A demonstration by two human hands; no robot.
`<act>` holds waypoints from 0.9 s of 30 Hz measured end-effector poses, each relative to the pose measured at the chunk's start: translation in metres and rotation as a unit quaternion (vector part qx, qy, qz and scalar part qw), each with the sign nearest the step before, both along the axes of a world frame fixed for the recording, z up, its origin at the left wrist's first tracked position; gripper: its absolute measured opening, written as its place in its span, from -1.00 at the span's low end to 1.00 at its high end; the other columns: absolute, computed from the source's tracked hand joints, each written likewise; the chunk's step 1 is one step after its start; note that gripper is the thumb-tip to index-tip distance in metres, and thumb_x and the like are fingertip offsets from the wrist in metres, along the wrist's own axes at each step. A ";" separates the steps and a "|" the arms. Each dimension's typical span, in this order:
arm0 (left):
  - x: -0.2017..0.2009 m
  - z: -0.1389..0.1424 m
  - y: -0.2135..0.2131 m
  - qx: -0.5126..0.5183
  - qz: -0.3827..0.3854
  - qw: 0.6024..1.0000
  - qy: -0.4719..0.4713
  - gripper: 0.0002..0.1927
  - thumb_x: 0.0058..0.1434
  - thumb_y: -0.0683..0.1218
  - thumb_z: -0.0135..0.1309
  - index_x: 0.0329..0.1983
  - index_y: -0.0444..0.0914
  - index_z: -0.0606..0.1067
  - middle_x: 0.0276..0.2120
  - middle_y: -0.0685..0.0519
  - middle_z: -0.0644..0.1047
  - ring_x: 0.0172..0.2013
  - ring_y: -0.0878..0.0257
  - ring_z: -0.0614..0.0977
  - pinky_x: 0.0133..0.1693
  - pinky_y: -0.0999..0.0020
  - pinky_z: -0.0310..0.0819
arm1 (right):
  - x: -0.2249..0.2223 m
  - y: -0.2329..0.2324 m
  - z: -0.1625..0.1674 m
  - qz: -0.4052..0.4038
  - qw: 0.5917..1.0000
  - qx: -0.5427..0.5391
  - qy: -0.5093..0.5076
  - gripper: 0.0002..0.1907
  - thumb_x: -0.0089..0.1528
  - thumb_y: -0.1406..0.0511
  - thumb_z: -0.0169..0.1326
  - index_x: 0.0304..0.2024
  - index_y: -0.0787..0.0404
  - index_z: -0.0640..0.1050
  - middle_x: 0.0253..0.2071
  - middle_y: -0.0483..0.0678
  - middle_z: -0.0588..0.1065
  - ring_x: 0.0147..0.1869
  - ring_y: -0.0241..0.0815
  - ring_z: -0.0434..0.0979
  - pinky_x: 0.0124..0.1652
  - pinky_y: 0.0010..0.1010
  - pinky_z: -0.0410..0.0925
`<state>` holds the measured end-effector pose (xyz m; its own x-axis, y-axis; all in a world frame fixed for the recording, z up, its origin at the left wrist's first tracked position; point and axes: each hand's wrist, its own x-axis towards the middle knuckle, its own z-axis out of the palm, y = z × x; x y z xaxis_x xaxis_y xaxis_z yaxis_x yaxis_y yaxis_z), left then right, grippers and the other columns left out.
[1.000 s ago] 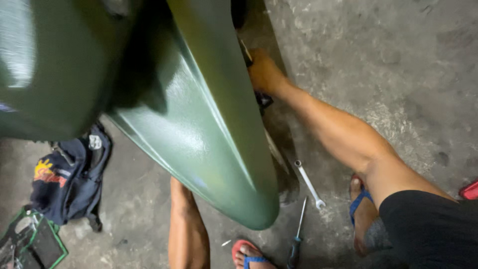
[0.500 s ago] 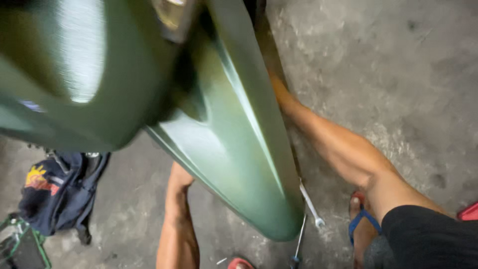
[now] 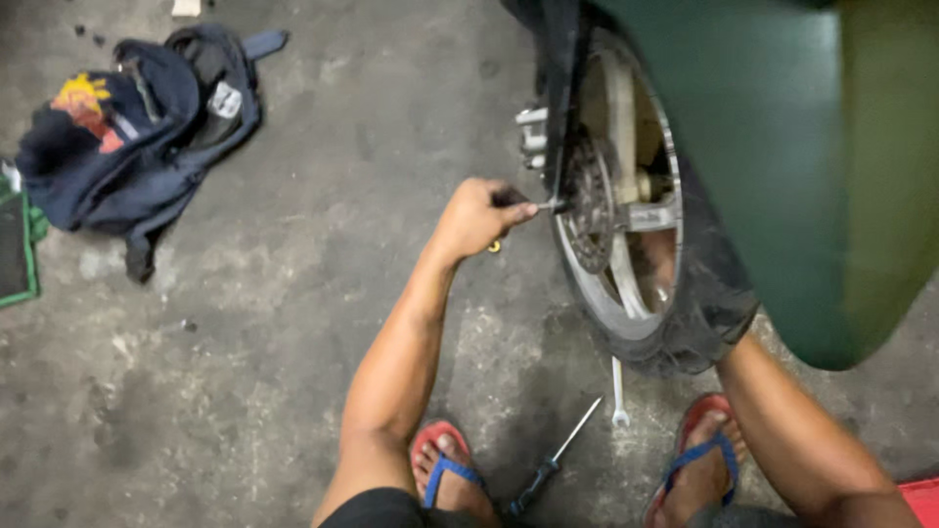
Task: The person kneels beside a green scooter and works on its front wheel, first handling the wheel and axle area by hand, then using a hammer and a wrench on the axle and brake components, repositioning the wheel and continuing to work on the hub fasteners.
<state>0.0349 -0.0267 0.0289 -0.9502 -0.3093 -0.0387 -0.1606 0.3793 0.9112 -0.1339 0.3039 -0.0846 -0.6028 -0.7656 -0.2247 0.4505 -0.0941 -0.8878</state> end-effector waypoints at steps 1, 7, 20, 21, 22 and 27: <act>-0.002 -0.002 -0.001 0.005 0.000 1.000 -0.011 -0.68 0.12 0.06 0.31 -0.32 -0.31 0.66 -0.61 0.01 0.58 -0.56 0.32 0.54 -0.43 0.30 0.48 | 0.012 -0.002 -0.009 0.025 0.999 0.003 -0.034 -0.71 0.32 0.15 0.09 -0.08 0.21 0.41 -0.26 -0.03 0.43 -0.24 -0.12 0.44 -0.22 -0.17 0.37; -0.002 -0.011 -0.004 0.058 0.003 0.998 -0.030 -0.67 0.10 0.05 0.32 -0.37 -0.35 0.65 -0.63 -0.03 0.54 -0.59 0.28 0.53 -0.47 0.25 0.44 | 0.030 -0.032 -0.010 0.107 0.958 0.178 -0.199 -0.70 0.28 0.12 -0.01 -0.46 0.11 0.32 -0.60 -0.10 0.27 -0.60 -0.20 0.24 -0.56 -0.27 0.22; 0.001 -0.015 -0.016 -0.033 0.047 0.998 -0.034 -0.50 0.29 0.17 0.11 -0.46 -0.37 0.56 -0.55 -0.21 0.59 -0.48 0.00 0.64 -0.29 0.11 0.49 | 0.024 -0.027 -0.001 0.124 0.949 0.271 -0.107 -0.72 0.23 0.27 -0.08 -0.59 0.08 0.26 -0.69 -0.13 0.16 -0.69 -0.20 0.07 -0.66 -0.25 0.04; 0.009 -0.018 -0.024 -0.130 0.095 0.986 0.041 -0.58 0.34 0.11 0.09 -0.33 -0.37 0.56 -0.41 -0.22 0.59 -0.36 -0.07 0.63 -0.21 0.09 0.47 | 0.024 -0.027 -0.003 0.119 0.949 0.272 -0.105 -0.73 0.23 0.27 -0.08 -0.58 0.08 0.27 -0.69 -0.13 0.17 -0.69 -0.20 0.07 -0.66 -0.25 0.05; 0.010 -0.021 -0.029 -0.227 0.134 0.955 0.133 -0.65 0.39 0.05 0.06 -0.21 -0.37 0.57 -0.27 -0.24 0.59 -0.24 -0.14 0.61 -0.13 0.06 0.45 | 0.024 -0.027 -0.003 0.115 0.951 0.272 -0.096 -0.73 0.23 0.27 -0.08 -0.57 0.09 0.28 -0.68 -0.13 0.18 -0.69 -0.20 0.08 -0.66 -0.25 0.05; -0.019 -0.034 -0.046 0.064 0.232 0.952 0.191 -0.53 0.43 0.12 -0.12 0.15 -0.36 0.36 0.11 -0.24 0.38 0.12 -0.16 0.39 0.17 -0.01 0.20 | 0.030 -0.031 0.006 0.104 0.951 0.281 -0.075 -0.76 0.24 0.27 -0.09 -0.54 0.11 0.33 -0.66 -0.12 0.21 -0.68 -0.20 0.13 -0.65 -0.24 0.08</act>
